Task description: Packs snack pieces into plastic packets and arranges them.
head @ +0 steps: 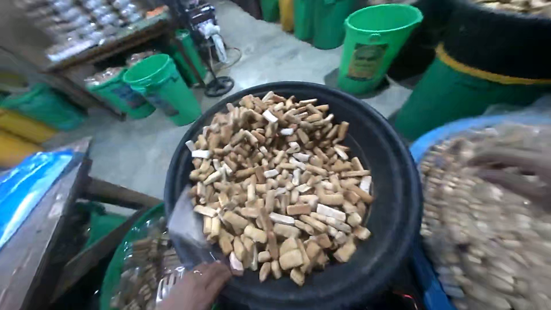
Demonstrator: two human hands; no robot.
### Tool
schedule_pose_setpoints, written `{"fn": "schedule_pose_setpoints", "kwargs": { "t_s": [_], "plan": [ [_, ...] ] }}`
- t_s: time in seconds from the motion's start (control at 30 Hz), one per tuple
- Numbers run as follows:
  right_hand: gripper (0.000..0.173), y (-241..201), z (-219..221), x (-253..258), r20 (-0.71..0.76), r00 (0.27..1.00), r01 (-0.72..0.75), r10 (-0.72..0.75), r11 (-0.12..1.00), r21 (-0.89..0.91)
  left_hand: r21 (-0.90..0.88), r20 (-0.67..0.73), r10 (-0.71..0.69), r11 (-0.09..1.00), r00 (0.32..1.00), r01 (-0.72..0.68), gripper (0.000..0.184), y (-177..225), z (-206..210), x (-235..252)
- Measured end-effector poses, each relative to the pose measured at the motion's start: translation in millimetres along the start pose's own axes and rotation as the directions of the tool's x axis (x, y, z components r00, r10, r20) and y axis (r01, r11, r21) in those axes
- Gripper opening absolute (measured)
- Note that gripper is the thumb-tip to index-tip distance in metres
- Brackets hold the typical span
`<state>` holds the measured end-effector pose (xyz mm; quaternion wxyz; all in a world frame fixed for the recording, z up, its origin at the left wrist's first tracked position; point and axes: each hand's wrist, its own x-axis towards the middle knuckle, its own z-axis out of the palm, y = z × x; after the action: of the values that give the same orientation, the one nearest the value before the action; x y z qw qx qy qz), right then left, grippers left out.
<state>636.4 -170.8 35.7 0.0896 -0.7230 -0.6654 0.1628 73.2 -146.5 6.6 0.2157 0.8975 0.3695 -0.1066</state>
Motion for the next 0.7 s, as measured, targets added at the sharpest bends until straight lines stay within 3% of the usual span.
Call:
{"fn": "schedule_pose_setpoints", "kwargs": {
  "t_s": [0.07,0.13,0.2,0.27,0.37,0.5,0.57,0.63,0.7],
  "plan": [
    [0.023,-76,23,42,0.046,0.964,0.261,-0.262,0.965,0.018,-0.008,-0.106,0.066,0.998,0.992,-0.067,0.031,4,6,-6],
    [0.03,-143,54,90,0.225,0.887,0.399,-0.404,0.914,0.069,0.127,-0.197,0.065,0.991,0.978,-0.04,0.031,3,7,-9],
    [0.036,-200,92,138,0.343,0.823,0.448,-0.452,0.889,0.097,0.354,-0.341,0.098,0.935,0.935,0.031,0.021,-5,10,-7],
    [0.039,-244,134,179,0.342,0.84,0.415,-0.42,0.905,0.092,0.461,-0.44,0.103,0.879,0.892,0.126,0.015,-6,14,-3],
    [0.041,-278,184,216,0.272,0.907,0.309,-0.32,0.947,0.083,0.351,-0.452,0.01,0.921,0.892,0.168,0.005,5,25,-2],
    [0.046,-289,195,221,0.214,0.93,0.292,-0.298,0.954,0.063,0.122,-0.315,-0.141,0.975,0.938,0.188,0.014,26,25,-9],
    [0.048,-294,192,220,0.238,0.913,0.333,-0.331,0.942,0.031,0.074,-0.369,-0.096,0.989,0.925,0.132,0.011,27,33,-9],
    [0.052,-301,188,221,0.272,0.889,0.378,-0.369,0.926,0.02,-0.032,-0.453,-0.06,0.998,0.889,0.051,0.02,24,45,-3],
    [0.045,-302,183,224,0.269,0.88,0.381,-0.392,0.92,0.094,-0.192,-0.495,-0.109,0.981,0.862,0.014,0.027,20,49,3]
  ]
}}
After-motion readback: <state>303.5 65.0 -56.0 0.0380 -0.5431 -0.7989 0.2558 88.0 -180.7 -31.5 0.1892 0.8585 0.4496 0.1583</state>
